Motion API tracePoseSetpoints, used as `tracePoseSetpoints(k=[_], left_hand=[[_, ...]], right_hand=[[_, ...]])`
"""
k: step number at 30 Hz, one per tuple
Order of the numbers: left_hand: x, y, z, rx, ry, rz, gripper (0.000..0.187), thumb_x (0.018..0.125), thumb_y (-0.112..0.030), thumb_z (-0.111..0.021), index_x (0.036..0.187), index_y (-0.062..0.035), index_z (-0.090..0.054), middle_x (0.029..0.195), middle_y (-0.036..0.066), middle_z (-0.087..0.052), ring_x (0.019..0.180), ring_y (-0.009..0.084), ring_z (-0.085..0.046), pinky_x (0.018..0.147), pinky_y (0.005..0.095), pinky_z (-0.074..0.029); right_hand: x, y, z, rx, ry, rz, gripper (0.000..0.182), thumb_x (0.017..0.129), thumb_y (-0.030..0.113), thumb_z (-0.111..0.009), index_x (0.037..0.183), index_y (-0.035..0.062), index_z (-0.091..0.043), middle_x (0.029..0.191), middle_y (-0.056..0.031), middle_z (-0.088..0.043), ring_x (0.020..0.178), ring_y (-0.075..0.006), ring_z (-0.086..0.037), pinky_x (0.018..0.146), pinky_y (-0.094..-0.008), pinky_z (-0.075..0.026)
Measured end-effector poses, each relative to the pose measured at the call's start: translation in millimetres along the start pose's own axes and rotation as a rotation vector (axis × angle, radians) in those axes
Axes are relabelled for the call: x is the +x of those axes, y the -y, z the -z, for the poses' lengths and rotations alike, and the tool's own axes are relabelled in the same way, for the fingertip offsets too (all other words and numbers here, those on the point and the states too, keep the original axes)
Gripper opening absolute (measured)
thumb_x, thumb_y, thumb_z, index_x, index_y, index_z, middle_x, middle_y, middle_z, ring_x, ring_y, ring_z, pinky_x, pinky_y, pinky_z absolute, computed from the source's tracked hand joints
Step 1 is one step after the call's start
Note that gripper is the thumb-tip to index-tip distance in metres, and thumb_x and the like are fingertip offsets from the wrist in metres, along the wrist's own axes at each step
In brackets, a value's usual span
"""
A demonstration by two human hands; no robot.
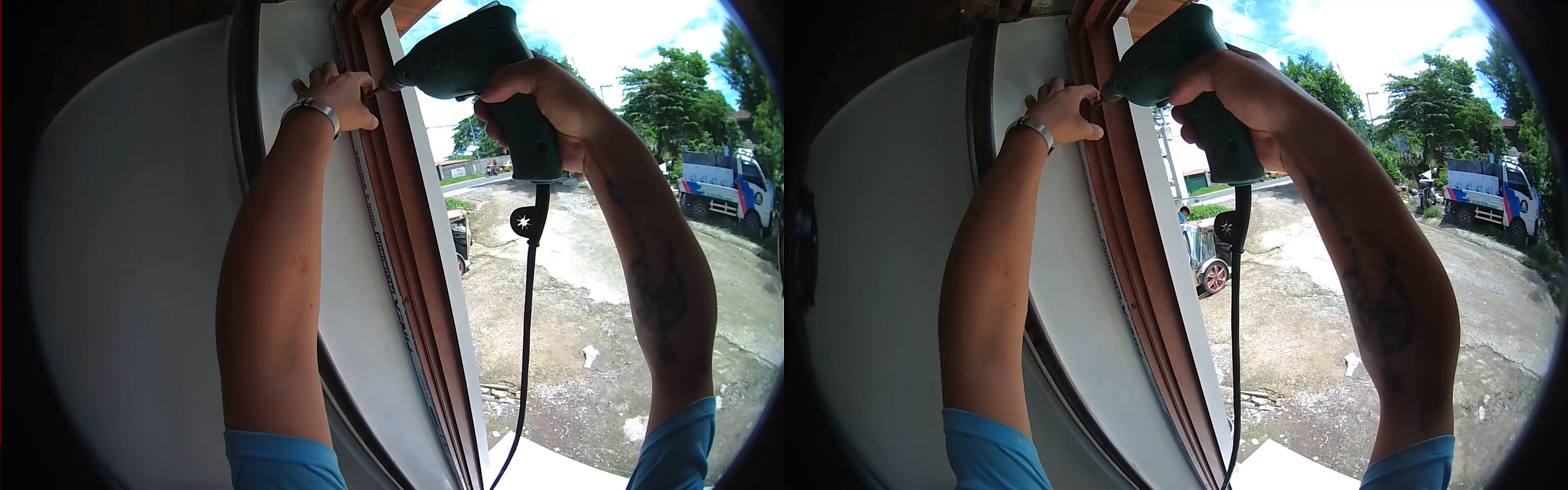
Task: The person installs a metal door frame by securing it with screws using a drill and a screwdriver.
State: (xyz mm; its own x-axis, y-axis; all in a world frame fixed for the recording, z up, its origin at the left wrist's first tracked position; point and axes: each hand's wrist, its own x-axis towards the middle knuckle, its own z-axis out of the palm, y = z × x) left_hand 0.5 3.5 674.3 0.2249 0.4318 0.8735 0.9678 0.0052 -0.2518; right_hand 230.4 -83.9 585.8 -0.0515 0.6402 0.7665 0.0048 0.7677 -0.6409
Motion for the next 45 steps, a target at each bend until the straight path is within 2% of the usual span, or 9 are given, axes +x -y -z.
tracePoseSetpoints(k=[5, 18, 24, 28, 33, 39, 41, 45], left_hand=[[2.3, -0.7, 1.1, -0.014, 0.041, 0.008, 0.065, 0.064, -0.039, -0.08, 0.124, -0.0284, -0.056, 0.135, 0.015, -0.041, 0.136, 0.0339, -0.03, 0.108, 0.0608, -0.019], [3.4, 4.3, -9.5, -0.045, -0.016, 0.002, 0.066, 0.062, -0.037, -0.08, 0.123, -0.0272, -0.057, 0.135, 0.014, -0.041, 0.135, 0.0349, -0.029, 0.108, 0.0616, -0.017], [1.5, 5.9, -14.2, -0.079, -0.058, -0.011, 0.061, 0.062, -0.035, -0.077, 0.12, -0.0268, -0.058, 0.134, 0.013, -0.042, 0.135, 0.034, -0.03, 0.109, 0.0583, -0.015], [1.1, 6.5, -11.8, -0.072, -0.058, -0.005, 0.061, 0.063, -0.036, -0.077, 0.119, -0.0272, -0.058, 0.134, 0.014, -0.042, 0.135, 0.0325, -0.03, 0.109, 0.057, -0.015], [-1.5, 3.9, -11.8, -0.092, -0.05, -0.02, 0.059, 0.064, -0.035, -0.077, 0.119, -0.0271, -0.058, 0.135, 0.014, -0.041, 0.135, 0.0323, -0.03, 0.11, 0.0571, -0.013], [-2.0, 0.7, -4.4, -0.159, 0.038, 0.01, 0.056, 0.067, -0.032, -0.077, 0.119, -0.0264, -0.058, 0.137, 0.013, -0.04, 0.138, 0.0308, -0.023, 0.111, 0.0575, -0.006], [0.9, 5.4, -9.0, -0.226, 0.007, -0.019, 0.054, 0.067, -0.028, -0.078, 0.118, -0.0249, -0.062, 0.129, 0.009, -0.052, 0.134, 0.0274, -0.029, 0.111, 0.0614, 0.003], [8.8, 13.7, -31.0, -0.205, -0.105, -0.027, 0.045, 0.07, -0.03, -0.075, 0.114, -0.0276, -0.064, 0.126, 0.006, -0.053, 0.131, 0.0252, -0.034, 0.111, 0.0601, 0.0]], right_hand=[[-7.6, 5.6, -4.7, 0.03, -0.01, 0.022, 0.034, 0.074, 0.012, -0.065, 0.102, -0.0043, -0.055, 0.08, -0.0119, -0.064, 0.067, -0.0171, -0.065, 0.063, -0.0268, -0.057], [-8.8, 10.7, -2.4, 0.028, 0.021, 0.002, 0.031, 0.077, 0.011, -0.062, 0.104, -0.0029, -0.055, 0.087, -0.0156, -0.066, 0.07, -0.0191, -0.065, 0.063, -0.0295, -0.057], [-2.7, 10.2, 2.2, 0.185, 0.019, -0.091, 0.03, 0.076, 0.01, -0.063, 0.102, -0.0038, -0.054, 0.087, -0.0167, -0.066, 0.068, -0.0183, -0.065, 0.064, -0.0286, -0.057], [1.9, 6.6, -0.6, 0.145, 0.013, -0.082, 0.032, 0.075, 0.01, -0.064, 0.102, -0.0044, -0.054, 0.088, -0.0172, -0.065, 0.068, -0.0179, -0.065, 0.065, -0.0282, -0.057], [-3.5, 15.0, -4.7, 0.019, 0.04, -0.058, 0.039, 0.076, 0.015, -0.063, 0.109, -0.0049, -0.053, 0.089, -0.0143, -0.066, 0.071, -0.0183, -0.065, 0.061, -0.0276, -0.056], [-3.7, 8.0, 3.7, 0.061, 0.06, -0.047, 0.042, 0.078, 0.015, -0.06, 0.114, -0.005, -0.051, 0.09, -0.0139, -0.067, 0.074, -0.019, -0.066, 0.063, -0.0273, -0.055], [-5.6, 8.0, 5.1, 0.069, 0.054, -0.056, 0.042, 0.078, 0.014, -0.06, 0.115, -0.0049, -0.051, 0.09, -0.014, -0.066, 0.074, -0.0192, -0.066, 0.064, -0.0278, -0.055], [-7.2, 6.7, 7.3, 0.087, 0.023, -0.051, 0.042, 0.078, 0.012, -0.06, 0.115, -0.005, -0.051, 0.091, -0.0142, -0.066, 0.074, -0.0196, -0.066, 0.064, -0.0291, -0.055]])
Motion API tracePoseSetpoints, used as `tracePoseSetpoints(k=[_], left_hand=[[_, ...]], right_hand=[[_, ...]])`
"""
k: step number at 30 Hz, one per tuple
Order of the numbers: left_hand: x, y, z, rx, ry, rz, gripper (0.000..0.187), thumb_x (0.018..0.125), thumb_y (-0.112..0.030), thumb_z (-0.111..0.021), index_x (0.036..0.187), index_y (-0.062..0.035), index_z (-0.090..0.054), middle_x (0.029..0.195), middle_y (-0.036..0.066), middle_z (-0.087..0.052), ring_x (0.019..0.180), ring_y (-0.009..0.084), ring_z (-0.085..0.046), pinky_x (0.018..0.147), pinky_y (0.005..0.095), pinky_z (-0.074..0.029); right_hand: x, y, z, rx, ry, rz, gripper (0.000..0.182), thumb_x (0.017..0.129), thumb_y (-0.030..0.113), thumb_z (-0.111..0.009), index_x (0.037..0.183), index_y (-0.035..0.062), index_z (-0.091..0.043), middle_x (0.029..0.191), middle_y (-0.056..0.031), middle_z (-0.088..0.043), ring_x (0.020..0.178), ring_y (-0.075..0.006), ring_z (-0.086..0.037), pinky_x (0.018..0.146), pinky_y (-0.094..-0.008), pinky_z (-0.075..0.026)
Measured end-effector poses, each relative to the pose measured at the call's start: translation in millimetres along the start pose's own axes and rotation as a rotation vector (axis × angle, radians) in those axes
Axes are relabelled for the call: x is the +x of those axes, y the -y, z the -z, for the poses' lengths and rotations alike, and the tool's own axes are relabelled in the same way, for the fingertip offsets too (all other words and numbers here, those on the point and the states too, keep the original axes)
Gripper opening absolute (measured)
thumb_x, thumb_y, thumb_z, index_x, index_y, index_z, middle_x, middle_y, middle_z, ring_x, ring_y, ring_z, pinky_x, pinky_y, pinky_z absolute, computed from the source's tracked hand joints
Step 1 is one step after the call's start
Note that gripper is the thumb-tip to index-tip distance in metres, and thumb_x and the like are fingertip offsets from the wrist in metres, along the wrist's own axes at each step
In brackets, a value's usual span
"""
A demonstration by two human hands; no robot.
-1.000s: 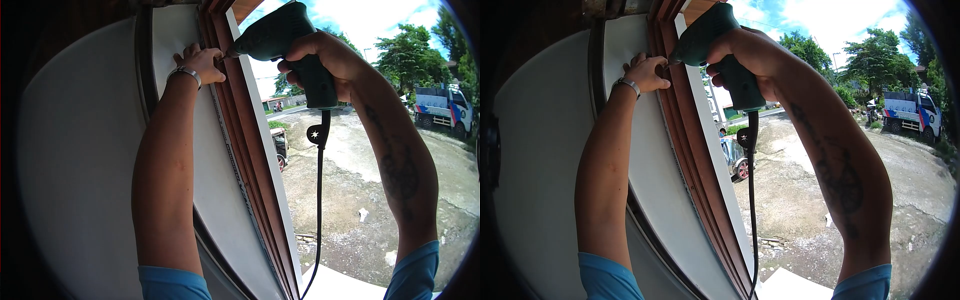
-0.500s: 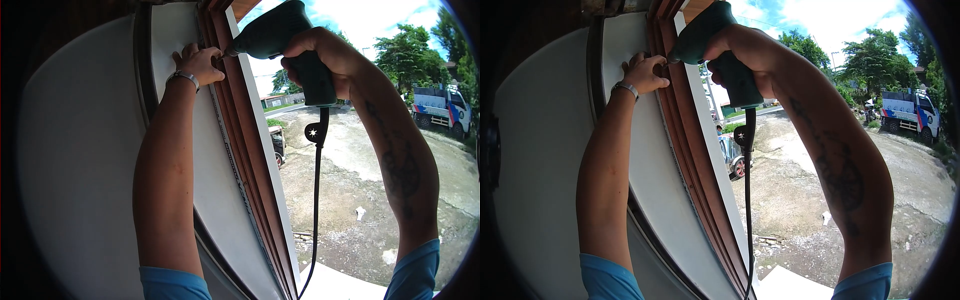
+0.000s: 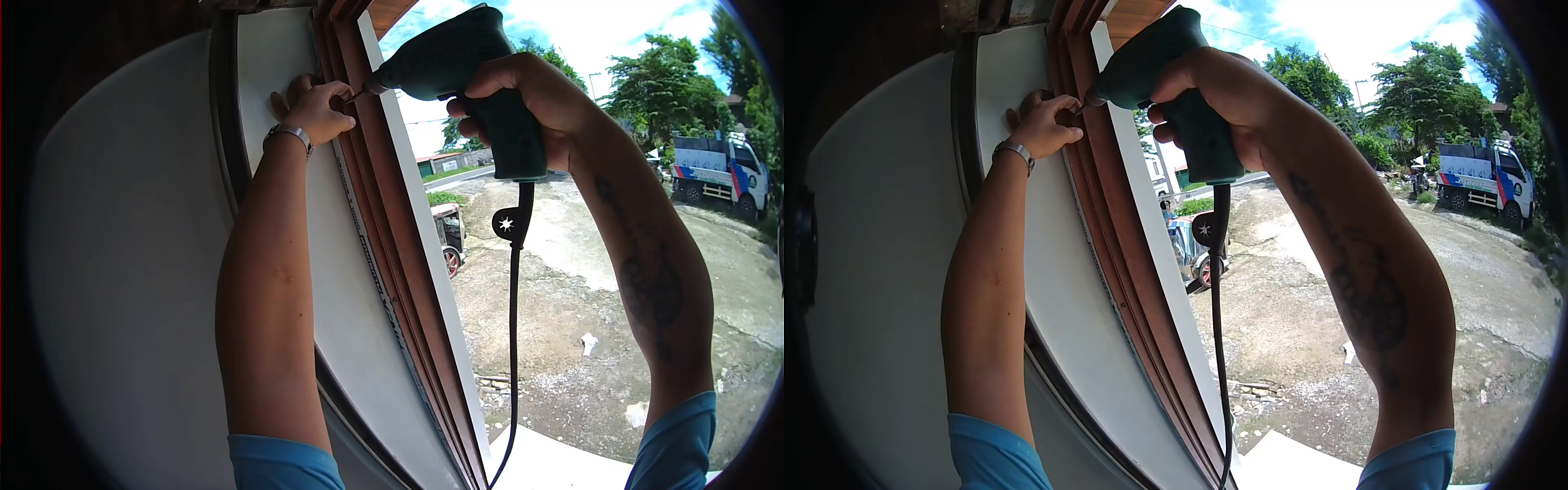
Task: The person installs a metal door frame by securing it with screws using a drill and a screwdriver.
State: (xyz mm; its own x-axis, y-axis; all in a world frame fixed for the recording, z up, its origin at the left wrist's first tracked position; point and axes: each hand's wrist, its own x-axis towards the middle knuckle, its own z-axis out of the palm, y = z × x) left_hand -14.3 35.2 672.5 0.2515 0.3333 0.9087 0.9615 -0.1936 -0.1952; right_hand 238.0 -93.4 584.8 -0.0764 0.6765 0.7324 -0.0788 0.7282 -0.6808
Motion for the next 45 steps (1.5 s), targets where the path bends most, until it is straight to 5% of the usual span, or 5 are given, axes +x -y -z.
tracePoseSetpoints(k=[5, 9, 26, 45], left_hand=[[-0.6, -3.7, -20.6, 0.032, -0.365, 0.013, 0.019, 0.078, -0.039, -0.069, 0.096, -0.0346, -0.069, 0.122, 0.005, -0.052, 0.126, 0.0235, -0.04, 0.111, 0.0585, -0.008], [-7.0, -7.9, -26.6, 0.025, -0.479, -0.015, 0.013, 0.079, -0.036, -0.071, 0.091, -0.0323, -0.069, 0.134, 0.006, -0.045, 0.133, 0.0248, -0.034, 0.111, 0.0611, -0.01], [-7.8, -16.9, -27.2, -0.074, -0.448, -0.012, 0.008, 0.08, -0.025, -0.072, 0.088, -0.027, -0.073, 0.148, 0.005, -0.03, 0.141, 0.0341, -0.017, 0.108, 0.0693, -0.008], [-4.2, -15.3, -36.1, -0.123, -0.513, -0.032, 0.011, 0.081, -0.035, -0.071, 0.089, -0.0294, -0.074, 0.152, 0.001, -0.028, 0.142, 0.0324, -0.018, 0.108, 0.0669, 0.0]], right_hand=[[-2.5, -4.8, 4.0, 0.084, 0.016, -0.004, 0.04, 0.077, 0.01, -0.059, 0.114, -0.0055, -0.052, 0.09, -0.0143, -0.066, 0.073, -0.0201, -0.066, 0.063, -0.0297, -0.054], [-5.6, -7.7, 5.7, 0.174, 0.0, -0.008, 0.039, 0.077, 0.009, -0.058, 0.113, -0.0054, -0.052, 0.09, -0.0151, -0.065, 0.071, -0.0201, -0.065, 0.061, -0.0306, -0.054], [-11.8, 8.1, -1.9, 0.164, -0.021, 0.02, 0.039, 0.072, 0.001, -0.06, 0.108, -0.002, -0.048, 0.08, -0.0156, -0.059, 0.063, -0.0235, -0.062, 0.058, -0.0353, -0.054], [-15.9, 4.4, -2.6, 0.098, -0.057, 0.057, 0.033, 0.075, 0.007, -0.06, 0.104, -0.0054, -0.051, 0.081, -0.0146, -0.061, 0.063, -0.0209, -0.063, 0.06, -0.0324, -0.056]])
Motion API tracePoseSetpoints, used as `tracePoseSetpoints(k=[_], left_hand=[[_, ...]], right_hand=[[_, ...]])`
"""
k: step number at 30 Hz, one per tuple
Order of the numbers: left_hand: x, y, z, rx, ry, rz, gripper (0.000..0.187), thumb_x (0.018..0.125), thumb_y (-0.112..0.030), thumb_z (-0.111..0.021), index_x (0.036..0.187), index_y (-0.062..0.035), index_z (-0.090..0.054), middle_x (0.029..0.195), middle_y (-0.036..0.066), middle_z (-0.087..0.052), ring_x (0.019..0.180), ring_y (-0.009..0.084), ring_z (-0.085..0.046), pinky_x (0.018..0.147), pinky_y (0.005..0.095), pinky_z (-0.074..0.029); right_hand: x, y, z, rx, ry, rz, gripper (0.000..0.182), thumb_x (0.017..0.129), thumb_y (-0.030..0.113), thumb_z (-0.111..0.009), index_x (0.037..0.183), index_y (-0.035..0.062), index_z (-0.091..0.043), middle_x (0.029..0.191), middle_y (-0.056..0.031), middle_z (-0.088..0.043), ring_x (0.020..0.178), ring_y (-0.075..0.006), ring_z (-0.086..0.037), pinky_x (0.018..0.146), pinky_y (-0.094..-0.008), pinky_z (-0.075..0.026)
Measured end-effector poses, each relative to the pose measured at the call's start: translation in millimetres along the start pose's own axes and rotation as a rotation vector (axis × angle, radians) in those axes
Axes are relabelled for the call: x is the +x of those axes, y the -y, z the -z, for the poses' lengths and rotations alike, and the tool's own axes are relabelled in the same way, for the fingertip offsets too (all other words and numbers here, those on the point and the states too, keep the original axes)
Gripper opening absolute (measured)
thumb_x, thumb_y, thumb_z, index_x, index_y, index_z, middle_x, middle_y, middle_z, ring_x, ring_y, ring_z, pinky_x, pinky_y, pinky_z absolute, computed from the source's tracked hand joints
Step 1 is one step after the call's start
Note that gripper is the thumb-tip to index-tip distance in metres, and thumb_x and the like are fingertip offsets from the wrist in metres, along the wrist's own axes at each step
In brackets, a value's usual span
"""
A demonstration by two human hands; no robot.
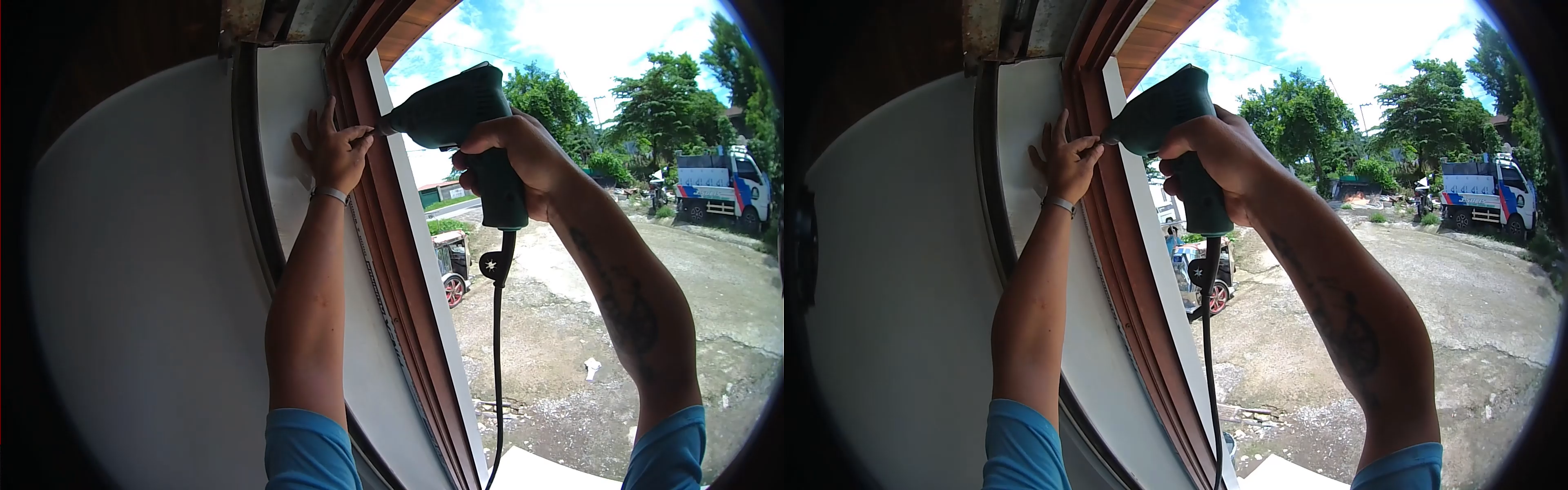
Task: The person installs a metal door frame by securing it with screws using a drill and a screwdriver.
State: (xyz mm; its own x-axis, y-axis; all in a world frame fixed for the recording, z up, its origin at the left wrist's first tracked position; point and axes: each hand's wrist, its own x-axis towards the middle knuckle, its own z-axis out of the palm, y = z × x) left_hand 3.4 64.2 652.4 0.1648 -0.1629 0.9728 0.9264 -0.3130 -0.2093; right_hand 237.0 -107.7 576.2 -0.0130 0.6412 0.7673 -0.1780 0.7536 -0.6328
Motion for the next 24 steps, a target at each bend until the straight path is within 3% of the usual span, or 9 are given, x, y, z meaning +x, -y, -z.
tracePoseSetpoints(k=[6, 8, 9, 11, 14, 16, 19, 22, 24], left_hand=[[0.5, 5.6, -4.1, -0.207, -0.091, -0.02, 0.014, 0.077, -0.038, -0.074, 0.089, -0.0309, -0.075, 0.147, -0.003, -0.037, 0.143, 0.0303, -0.014, 0.108, 0.0663, 0.008], [3.5, 10.0, -7.4, -0.436, -0.195, -0.094, 0.013, 0.078, -0.03, -0.076, 0.09, -0.0248, -0.075, 0.136, 0.0, -0.051, 0.137, 0.0264, -0.032, 0.111, 0.06, -0.018], [2.7, 10.3, -7.5, -0.429, -0.194, -0.095, 0.013, 0.078, -0.03, -0.076, 0.09, -0.0248, -0.075, 0.136, 0.0, -0.051, 0.137, 0.0264, -0.032, 0.111, 0.06, -0.018], [2.8, 9.3, -2.8, -0.888, -0.113, -0.13, 0.014, 0.081, -0.021, -0.075, 0.094, -0.0159, -0.075, 0.114, 0.004, -0.066, 0.114, 0.0181, -0.058, 0.094, 0.0364, -0.047], [0.6, 4.0, 10.8, -0.919, 0.031, 0.126, 0.021, 0.085, -0.007, -0.07, 0.105, -0.0066, -0.07, 0.097, 0.005, -0.071, 0.097, 0.0143, -0.065, 0.104, 0.0355, -0.04], [1.4, -0.8, 20.6, -1.009, 0.056, 0.174, 0.026, 0.088, -0.013, -0.068, 0.112, -0.0032, -0.066, 0.095, 0.008, -0.071, 0.096, 0.0142, -0.066, 0.098, 0.0332, -0.045], [-10.0, -6.5, 51.8, -1.263, -0.087, 0.557, 0.035, 0.093, -0.019, -0.06, 0.123, -0.0006, -0.056, 0.091, 0.01, -0.07, 0.083, 0.0172, -0.069, 0.08, 0.027, -0.055], [-44.5, -9.8, 81.8, -0.987, 0.032, 0.483, 0.025, 0.094, -0.014, -0.057, 0.115, -0.0004, -0.058, 0.09, 0.011, -0.069, 0.081, 0.0176, -0.069, 0.077, 0.0286, -0.057], [-68.2, -18.2, 98.5, -0.747, 0.086, 0.358, 0.014, 0.092, -0.006, -0.054, 0.099, 0.0005, -0.064, 0.081, 0.008, -0.069, 0.076, 0.0156, -0.07, 0.062, 0.0272, -0.058]], right_hand=[[-5.5, 1.6, 7.8, 0.0, 0.008, -0.047, 0.035, 0.074, 0.007, -0.06, 0.106, -0.0056, -0.051, 0.085, -0.0151, -0.063, 0.065, -0.0209, -0.064, 0.061, -0.0319, -0.057], [-11.8, 4.5, 12.8, 0.021, 0.025, -0.024, 0.037, 0.074, 0.007, -0.06, 0.108, -0.0049, -0.05, 0.084, -0.0153, -0.063, 0.065, -0.0209, -0.064, 0.06, -0.0319, -0.056], [-14.7, 2.9, 14.5, 0.043, 0.047, -0.009, 0.039, 0.073, 0.007, -0.06, 0.109, -0.0041, -0.05, 0.084, -0.0154, -0.063, 0.065, -0.021, -0.064, 0.06, -0.0319, -0.056], [-26.5, -1.7, 14.4, 0.064, 0.025, 0.045, 0.041, 0.073, 0.006, -0.059, 0.111, -0.003, -0.05, 0.084, -0.0156, -0.063, 0.064, -0.021, -0.064, 0.058, -0.0319, -0.056], [-53.8, -7.0, 20.5, 0.148, -0.002, 0.06, 0.051, 0.069, 0.005, -0.056, 0.119, -0.0008, -0.049, 0.086, -0.0173, -0.064, 0.061, -0.0216, -0.064, 0.052, -0.0313, -0.054], [-72.2, -18.6, 31.0, 0.25, 0.028, 0.056, 0.053, 0.069, 0.006, -0.055, 0.122, -0.0021, -0.048, 0.088, -0.0181, -0.065, 0.061, -0.0216, -0.064, 0.052, -0.031, -0.054], [-106.8, -29.8, 47.6, 0.344, -0.009, 0.025, 0.056, 0.068, 0.007, -0.052, 0.122, -0.0044, -0.048, 0.089, -0.0186, -0.065, 0.06, -0.0219, -0.064, 0.052, -0.0306, -0.055], [-147.2, -35.7, 61.4, 0.439, -0.028, 0.018, 0.057, 0.065, 0.008, -0.052, 0.119, -0.0072, -0.05, 0.089, -0.0187, -0.065, 0.062, -0.0216, -0.063, 0.054, -0.0306, -0.054], [-174.4, -45.7, 68.4, 0.464, -0.096, 0.058, 0.059, 0.063, 0.01, -0.053, 0.118, -0.0086, -0.051, 0.088, -0.0194, -0.064, 0.061, -0.0225, -0.064, 0.052, -0.0301, -0.054]])
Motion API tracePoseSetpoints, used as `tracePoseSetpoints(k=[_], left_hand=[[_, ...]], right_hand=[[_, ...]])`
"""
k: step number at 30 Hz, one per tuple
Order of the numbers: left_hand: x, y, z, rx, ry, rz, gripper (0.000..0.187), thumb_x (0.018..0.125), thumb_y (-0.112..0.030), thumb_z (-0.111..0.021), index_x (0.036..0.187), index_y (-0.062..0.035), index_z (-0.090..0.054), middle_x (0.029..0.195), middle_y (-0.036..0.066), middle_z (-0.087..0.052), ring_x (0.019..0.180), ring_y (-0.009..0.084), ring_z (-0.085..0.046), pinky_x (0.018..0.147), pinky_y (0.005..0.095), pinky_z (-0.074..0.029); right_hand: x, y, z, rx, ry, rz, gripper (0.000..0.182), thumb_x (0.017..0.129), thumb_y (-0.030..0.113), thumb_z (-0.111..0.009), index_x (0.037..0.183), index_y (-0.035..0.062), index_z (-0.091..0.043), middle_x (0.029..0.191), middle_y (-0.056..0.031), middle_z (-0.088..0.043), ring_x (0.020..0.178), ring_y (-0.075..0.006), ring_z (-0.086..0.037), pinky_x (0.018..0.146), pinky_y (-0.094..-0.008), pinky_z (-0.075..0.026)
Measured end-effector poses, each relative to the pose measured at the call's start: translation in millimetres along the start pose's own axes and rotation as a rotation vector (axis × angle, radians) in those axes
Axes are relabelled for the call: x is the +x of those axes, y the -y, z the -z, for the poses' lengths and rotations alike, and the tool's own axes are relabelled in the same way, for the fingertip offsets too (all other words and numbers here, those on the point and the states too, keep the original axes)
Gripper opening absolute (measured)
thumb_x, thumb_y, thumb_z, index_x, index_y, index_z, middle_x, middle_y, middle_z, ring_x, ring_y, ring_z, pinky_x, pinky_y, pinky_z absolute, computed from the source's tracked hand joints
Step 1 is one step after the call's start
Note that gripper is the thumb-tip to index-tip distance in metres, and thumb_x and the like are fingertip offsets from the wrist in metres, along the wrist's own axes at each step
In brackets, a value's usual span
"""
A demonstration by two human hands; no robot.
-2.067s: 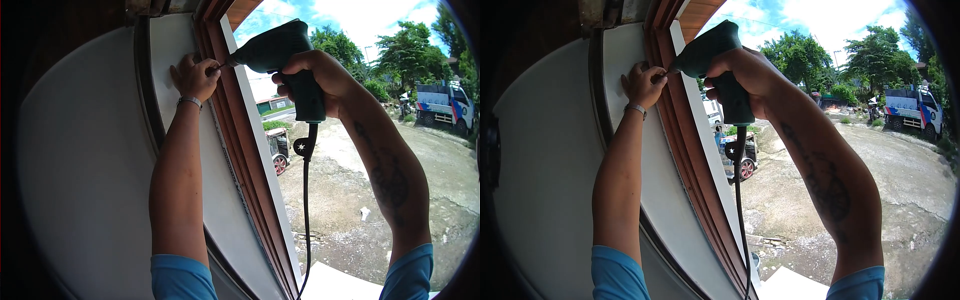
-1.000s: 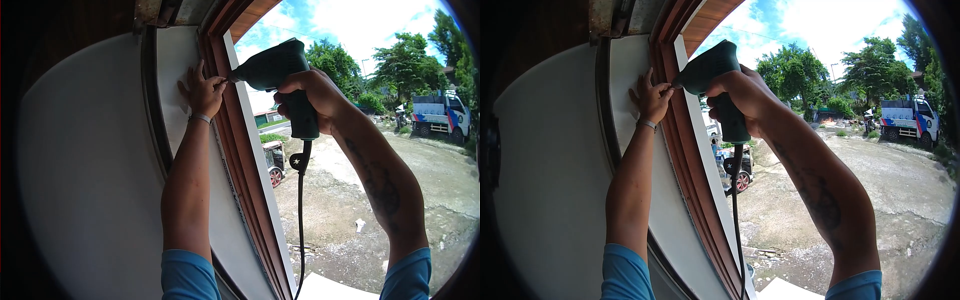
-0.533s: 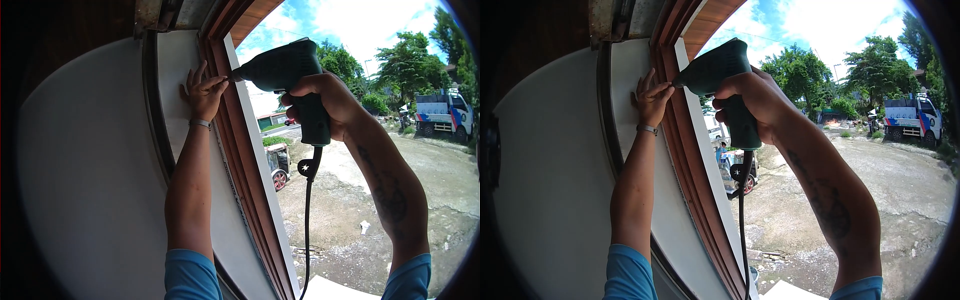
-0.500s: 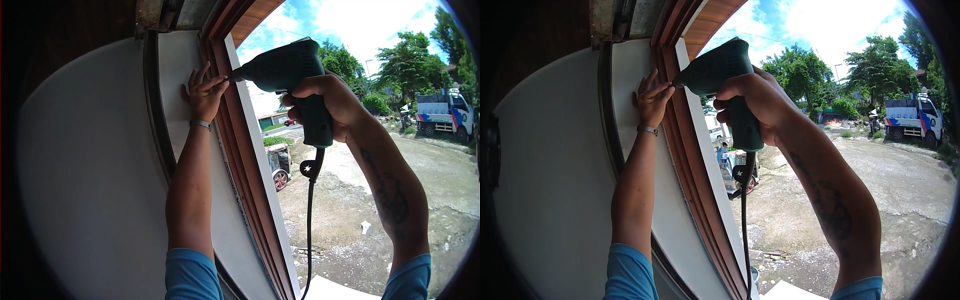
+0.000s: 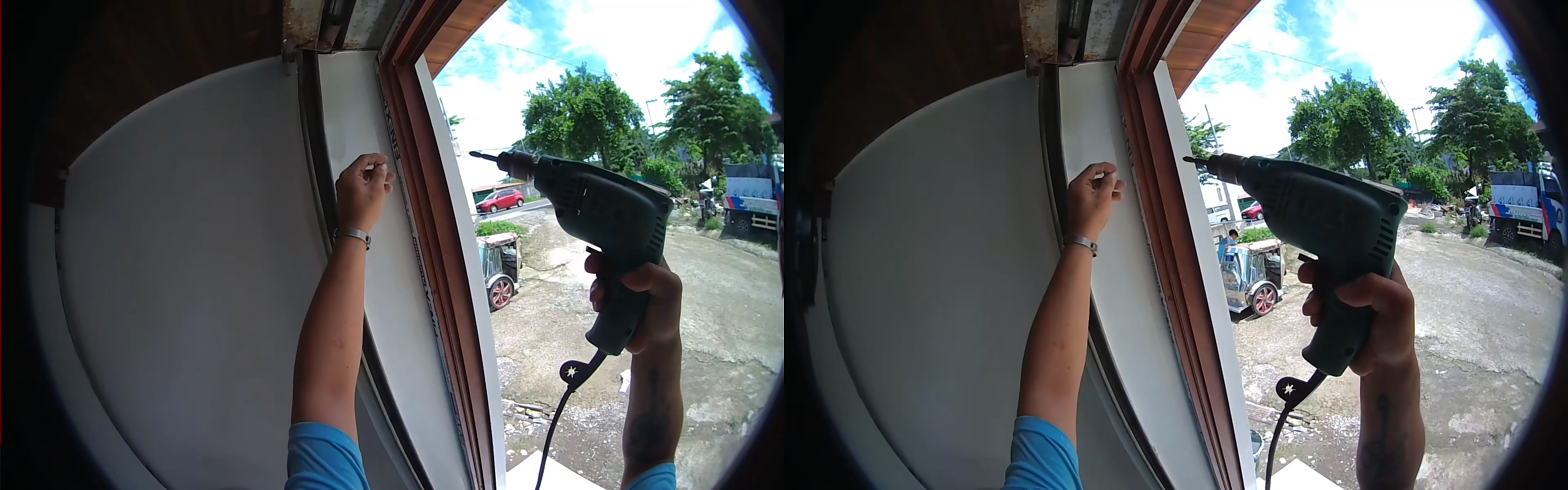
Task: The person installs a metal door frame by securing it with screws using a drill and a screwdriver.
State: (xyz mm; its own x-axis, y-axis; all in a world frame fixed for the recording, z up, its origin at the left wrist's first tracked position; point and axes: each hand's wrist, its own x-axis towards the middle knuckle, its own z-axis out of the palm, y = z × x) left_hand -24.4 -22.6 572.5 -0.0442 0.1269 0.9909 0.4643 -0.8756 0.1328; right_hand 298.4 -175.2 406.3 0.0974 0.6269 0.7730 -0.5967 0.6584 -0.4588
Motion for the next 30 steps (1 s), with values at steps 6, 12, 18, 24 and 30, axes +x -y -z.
tracePoseSetpoints(k=[6, 12, 18, 24, 30], left_hand=[[-53.9, -4.2, -0.2, 0.659, 0.146, 0.069, 0.024, 0.085, -0.026, -0.063, 0.088, -0.004, -0.071, 0.079, 0.016, -0.07, 0.078, 0.0329, -0.069, 0.074, 0.0421, -0.055], [-64.1, -5.6, -24.5, 0.77, 0.146, 0.205, 0.037, 0.081, -0.037, -0.065, 0.088, -0.0007, -0.07, 0.083, 0.022, -0.068, 0.083, 0.0381, -0.067, 0.077, 0.0459, -0.054], [-87.2, -22.3, -25.1, 0.555, 0.179, 0.179, 0.039, 0.083, -0.033, -0.066, 0.101, 0.002, -0.068, 0.089, 0.018, -0.07, 0.084, 0.0301, -0.069, 0.079, 0.0369, -0.055], [-399.2, -106.3, -7.7, -1.018, 0.562, 0.888, 0.079, 0.082, -0.055, -0.066, 0.13, 0.0048, -0.047, 0.117, 0.017, -0.062, 0.109, 0.0243, -0.061, 0.096, 0.0383, -0.047], [-588.5, -131.2, 48.3, -0.735, -0.01, 1.738, 0.038, 0.087, -0.034, -0.066, 0.107, -0.0021, -0.057, 0.093, 0.009, -0.06, 0.088, 0.024, -0.063, 0.081, 0.0384, -0.052]], right_hand=[[-59.6, -2.2, 13.5, 0.1, -0.082, 0.026, 0.072, 0.054, 0.011, -0.054, 0.122, -0.011, -0.046, 0.088, -0.0246, -0.064, 0.055, -0.0276, -0.065, 0.049, -0.0327, -0.057], [-93.9, 1.8, 9.6, 0.124, -0.084, 0.072, 0.067, 0.057, 0.013, -0.057, 0.116, -0.015, -0.046, 0.085, -0.0249, -0.063, 0.053, -0.0287, -0.064, 0.045, -0.034, -0.057], [-140.7, -26.3, 31.4, 0.242, -0.171, -0.047, 0.068, 0.057, 0.01, -0.057, 0.118, -0.0169, -0.044, 0.089, -0.0271, -0.064, 0.061, -0.0326, -0.066, 0.052, -0.0392, -0.059], [-266.2, -130.3, 65.4, 0.353, -0.1, -0.486, 0.072, 0.062, 0.001, -0.067, 0.128, -0.0098, -0.04, 0.104, -0.025, -0.062, 0.081, -0.0335, -0.068, 0.071, -0.0435, -0.059], [-463.1, -226.7, 73.2, -0.358, 0.272, -0.875, 0.077, 0.071, 0.019, -0.078, 0.135, 0.0001, -0.041, 0.122, -0.0197, -0.056, 0.113, -0.0326, -0.057, 0.098, -0.0372, -0.044]])
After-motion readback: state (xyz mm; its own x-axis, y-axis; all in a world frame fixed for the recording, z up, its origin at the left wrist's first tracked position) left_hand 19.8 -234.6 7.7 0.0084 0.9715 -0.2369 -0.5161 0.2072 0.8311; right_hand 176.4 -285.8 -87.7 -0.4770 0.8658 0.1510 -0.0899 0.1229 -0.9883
